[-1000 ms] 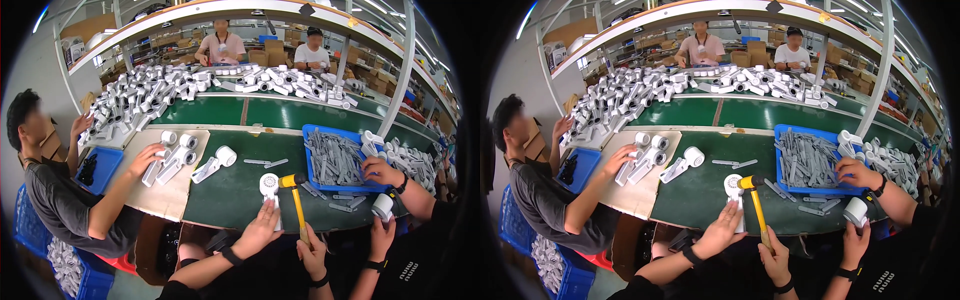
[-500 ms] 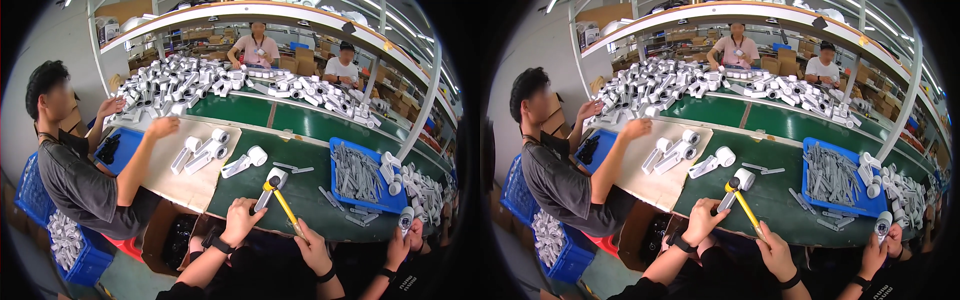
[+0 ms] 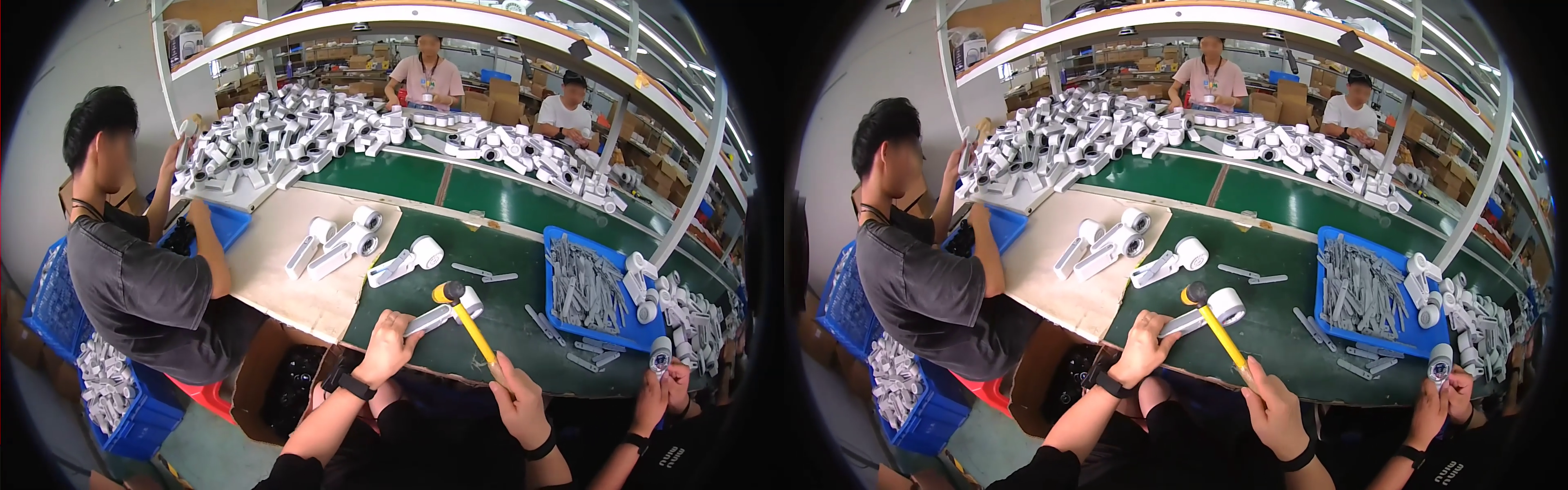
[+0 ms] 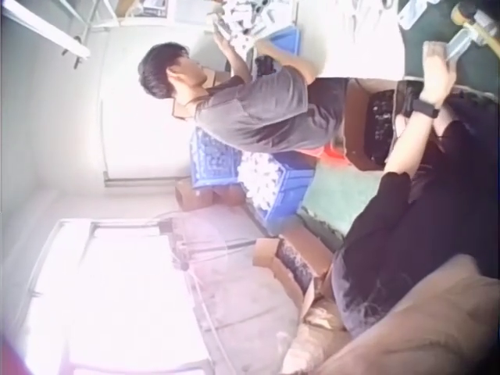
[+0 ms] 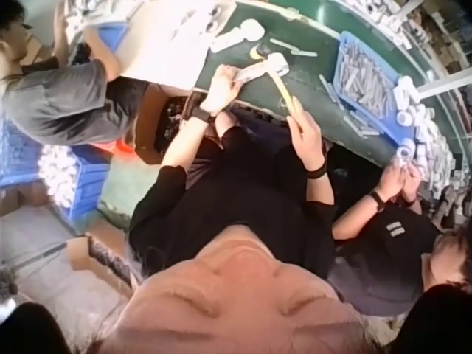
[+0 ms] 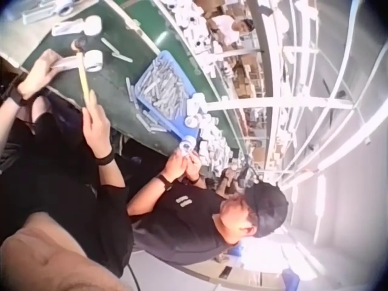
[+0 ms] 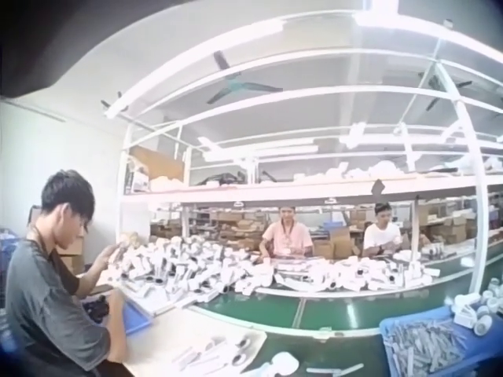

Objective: The person assembles handheld fans by fitting a grey plastic strip into a white fan body and striking it with a yellow mallet. They then attach a fan head to the assembly before placing the finished product on the table and repeating the process.

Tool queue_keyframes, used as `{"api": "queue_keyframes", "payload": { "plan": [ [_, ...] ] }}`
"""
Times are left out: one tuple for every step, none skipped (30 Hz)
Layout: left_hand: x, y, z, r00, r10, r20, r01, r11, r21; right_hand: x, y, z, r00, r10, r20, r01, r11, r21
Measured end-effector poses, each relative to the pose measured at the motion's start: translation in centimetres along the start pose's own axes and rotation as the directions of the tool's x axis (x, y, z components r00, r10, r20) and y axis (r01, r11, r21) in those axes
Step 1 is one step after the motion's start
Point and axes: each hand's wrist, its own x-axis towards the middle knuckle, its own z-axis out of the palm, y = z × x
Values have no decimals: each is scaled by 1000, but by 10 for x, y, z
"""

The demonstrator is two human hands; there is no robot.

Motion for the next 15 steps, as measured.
{"api": "queue_keyframes", "payload": {
  "plan": [
    [1,-1,-1,999,42,15,-42,999,-12,-1,2,3,1000,0,0,0,1000,1],
    [2,-2,-3,996,84,29,-84,996,-24,-2,6,8,999,2,35,-2,1000,3],
    [5,-5,-3,996,84,29,-84,996,-25,-3,9,11,998,4,70,-5,1000,4],
    [8,-8,-4,996,79,50,-77,996,-40,-1,11,11,997,5,73,-5,1000,6],
    [8,-10,-5,995,73,70,-69,996,-56,2,13,8,991,18,130,-10,998,-65],
    [5,-11,-5,995,69,70,-66,996,-56,3,13,7,982,36,185,-10,991,-137],
    [4,-10,-5,995,65,75,-60,996,-68,2,10,5,984,41,171,-24,995,-100],
    [4,-11,-6,995,60,79,-54,995,-81,2,9,7,984,42,171,-24,995,-101],
    [5,-11,-6,995,60,79,-54,995,-82,2,9,9,997,2,78,1,999,-44],
    [5,-11,-5,996,59,72,-53,995,-88,0,8,9,999,-30,-16,30,999,11],
    [4,-10,-5,996,57,65,-51,994,-95,0,11,10,1000,-28,-13,28,1000,9],
    [3,-11,-5,996,55,65,-48,994,-97,1,18,11,997,-8,81,11,999,-34],
    [5,-14,-7,996,47,73,-40,995,-94,5,20,13,985,10,172,3,997,-77],
    [5,-16,-8,996,40,81,-32,995,-91,7,16,12,985,7,174,7,997,-76],
    [4,-18,-9,996,38,77,-31,996,-90,9,9,8,987,17,158,-2,995,-95]
  ]
}}
